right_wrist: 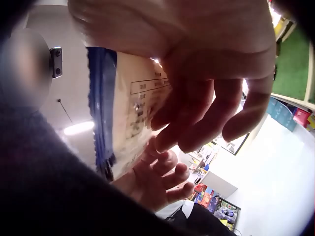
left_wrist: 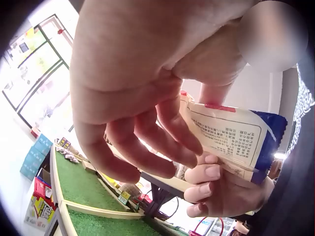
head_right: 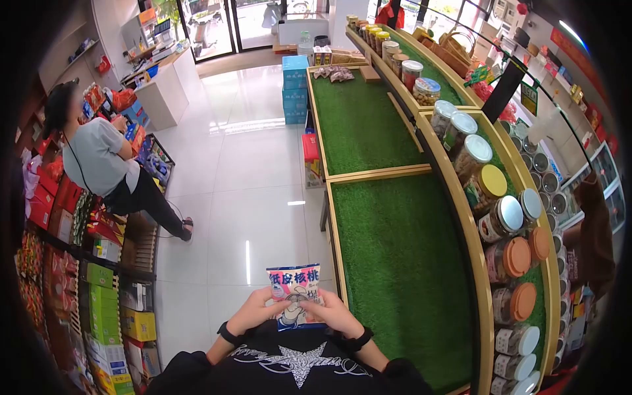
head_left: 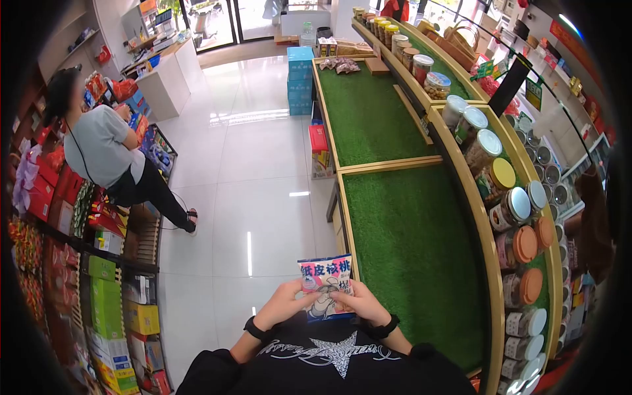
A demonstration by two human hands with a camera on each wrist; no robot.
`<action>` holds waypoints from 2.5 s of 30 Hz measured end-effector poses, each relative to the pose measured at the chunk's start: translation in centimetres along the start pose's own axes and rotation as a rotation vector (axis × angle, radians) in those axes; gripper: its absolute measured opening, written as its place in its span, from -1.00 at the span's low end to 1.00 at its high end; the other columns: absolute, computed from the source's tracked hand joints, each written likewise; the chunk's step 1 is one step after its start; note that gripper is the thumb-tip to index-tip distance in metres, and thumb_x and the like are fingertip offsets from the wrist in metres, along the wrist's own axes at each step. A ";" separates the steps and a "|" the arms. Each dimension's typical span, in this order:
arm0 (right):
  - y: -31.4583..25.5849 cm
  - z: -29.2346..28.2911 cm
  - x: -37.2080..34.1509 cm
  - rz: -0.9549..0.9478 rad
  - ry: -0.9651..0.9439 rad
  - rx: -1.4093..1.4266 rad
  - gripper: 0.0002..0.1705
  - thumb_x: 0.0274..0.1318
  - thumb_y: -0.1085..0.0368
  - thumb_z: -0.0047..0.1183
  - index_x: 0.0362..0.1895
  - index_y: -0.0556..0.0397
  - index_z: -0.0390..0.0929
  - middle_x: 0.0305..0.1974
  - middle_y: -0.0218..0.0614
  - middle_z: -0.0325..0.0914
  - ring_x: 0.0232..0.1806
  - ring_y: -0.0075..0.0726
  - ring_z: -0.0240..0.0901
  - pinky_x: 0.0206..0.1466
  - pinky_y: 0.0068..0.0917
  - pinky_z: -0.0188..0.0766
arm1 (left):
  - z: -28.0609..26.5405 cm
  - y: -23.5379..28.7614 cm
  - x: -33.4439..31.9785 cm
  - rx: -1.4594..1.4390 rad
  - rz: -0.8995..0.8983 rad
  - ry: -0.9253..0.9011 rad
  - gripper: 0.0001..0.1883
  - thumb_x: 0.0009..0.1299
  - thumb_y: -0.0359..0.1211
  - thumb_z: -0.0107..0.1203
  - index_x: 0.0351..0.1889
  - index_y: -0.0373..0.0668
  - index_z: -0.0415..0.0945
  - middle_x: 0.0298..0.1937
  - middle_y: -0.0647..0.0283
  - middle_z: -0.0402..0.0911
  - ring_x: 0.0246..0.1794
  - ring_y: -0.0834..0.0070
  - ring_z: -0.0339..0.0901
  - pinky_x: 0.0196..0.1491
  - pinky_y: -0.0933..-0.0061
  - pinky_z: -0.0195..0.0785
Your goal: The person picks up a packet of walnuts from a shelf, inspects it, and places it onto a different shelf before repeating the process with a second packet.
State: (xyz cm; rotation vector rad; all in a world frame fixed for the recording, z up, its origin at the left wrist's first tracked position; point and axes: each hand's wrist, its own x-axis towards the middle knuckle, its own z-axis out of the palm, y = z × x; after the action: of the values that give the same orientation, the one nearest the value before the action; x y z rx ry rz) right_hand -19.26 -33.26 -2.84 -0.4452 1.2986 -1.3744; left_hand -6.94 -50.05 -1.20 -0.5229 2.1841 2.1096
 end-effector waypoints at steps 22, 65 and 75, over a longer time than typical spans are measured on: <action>-8.5 1.4 19.7 -0.276 0.099 -0.264 -0.63 0.06 0.26 0.06 -0.07 0.19 0.38 -0.30 -0.37 0.48 -0.27 -0.57 0.42 -0.30 -0.64 0.39 | -17.8 1.7 13.1 0.035 0.087 -0.035 -0.71 0.25 -0.26 0.11 -0.18 -0.26 0.52 -0.41 0.27 0.59 -0.41 0.65 0.46 -0.32 0.59 0.33; -28.9 -10.4 49.0 -0.199 0.117 0.055 -0.79 0.09 0.36 0.01 -0.21 0.23 0.49 -0.37 -0.39 0.52 -0.35 -0.62 0.41 -0.29 -0.65 0.39 | -33.8 9.5 41.0 -0.042 -0.001 0.179 -0.67 0.26 -0.26 0.09 -0.15 -0.33 0.43 -0.31 0.22 0.57 -0.32 0.62 0.47 -0.23 0.54 0.35; -30.9 -12.1 56.3 -0.318 0.253 -0.137 -0.79 0.06 0.32 0.03 -0.34 0.28 0.48 -0.36 -0.42 0.41 -0.37 -0.61 0.33 -0.30 -0.65 0.29 | -39.1 9.5 47.9 -0.110 -0.007 0.049 -0.68 0.31 -0.23 0.02 -0.20 -0.35 0.44 -0.40 0.26 0.54 -0.44 0.68 0.44 -0.45 0.64 0.35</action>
State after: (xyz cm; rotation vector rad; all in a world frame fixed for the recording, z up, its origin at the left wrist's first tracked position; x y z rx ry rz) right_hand -59.77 -84.53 -2.79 -0.6061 1.5855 -1.6518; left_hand -47.23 -97.81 -2.88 -0.5957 2.0965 2.2471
